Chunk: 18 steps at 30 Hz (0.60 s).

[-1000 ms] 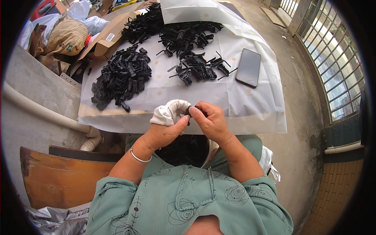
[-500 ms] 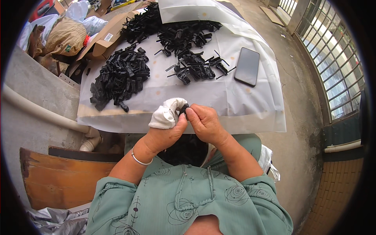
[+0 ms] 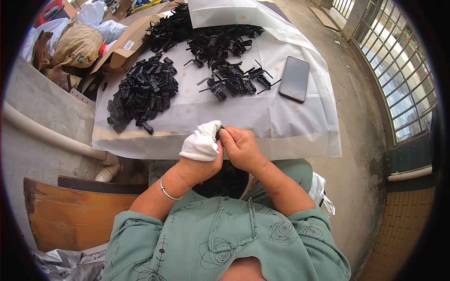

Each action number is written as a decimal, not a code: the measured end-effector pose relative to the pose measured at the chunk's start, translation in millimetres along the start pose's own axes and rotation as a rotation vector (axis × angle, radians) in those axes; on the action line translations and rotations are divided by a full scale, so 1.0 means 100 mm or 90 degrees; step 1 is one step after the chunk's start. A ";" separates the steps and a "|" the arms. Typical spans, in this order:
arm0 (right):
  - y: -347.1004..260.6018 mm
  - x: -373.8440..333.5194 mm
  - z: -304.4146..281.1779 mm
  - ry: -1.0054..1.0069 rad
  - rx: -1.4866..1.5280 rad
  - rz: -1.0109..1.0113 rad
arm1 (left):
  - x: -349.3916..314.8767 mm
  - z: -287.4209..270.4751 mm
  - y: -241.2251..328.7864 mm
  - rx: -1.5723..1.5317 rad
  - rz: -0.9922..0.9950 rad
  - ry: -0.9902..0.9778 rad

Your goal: The recorder is cleaning and inspecting small black plastic components using a white cloth.

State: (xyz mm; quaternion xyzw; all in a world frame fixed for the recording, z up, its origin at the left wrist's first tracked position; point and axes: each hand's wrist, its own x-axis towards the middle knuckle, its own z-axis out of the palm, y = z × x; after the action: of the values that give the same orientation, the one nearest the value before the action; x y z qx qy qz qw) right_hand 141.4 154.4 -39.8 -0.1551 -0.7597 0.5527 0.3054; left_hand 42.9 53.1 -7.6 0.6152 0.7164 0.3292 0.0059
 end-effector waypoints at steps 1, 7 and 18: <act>0.02 0.01 0.04 0.000 0.001 0.002 | -0.01 0.03 -0.04 0.023 0.013 0.024; 0.00 0.08 0.09 0.023 -0.015 -0.015 | -0.04 0.14 -0.14 -0.219 -0.104 0.111; 0.10 0.08 -0.12 -0.015 -0.094 -0.211 | -0.01 -0.12 -0.22 -0.663 -0.311 0.031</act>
State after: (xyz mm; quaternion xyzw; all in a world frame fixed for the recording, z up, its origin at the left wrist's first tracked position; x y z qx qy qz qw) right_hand 141.6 170.9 -44.1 -0.0428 -0.8168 0.4394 0.3713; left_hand 18.7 45.8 -8.9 0.3399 0.5809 0.6418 0.3675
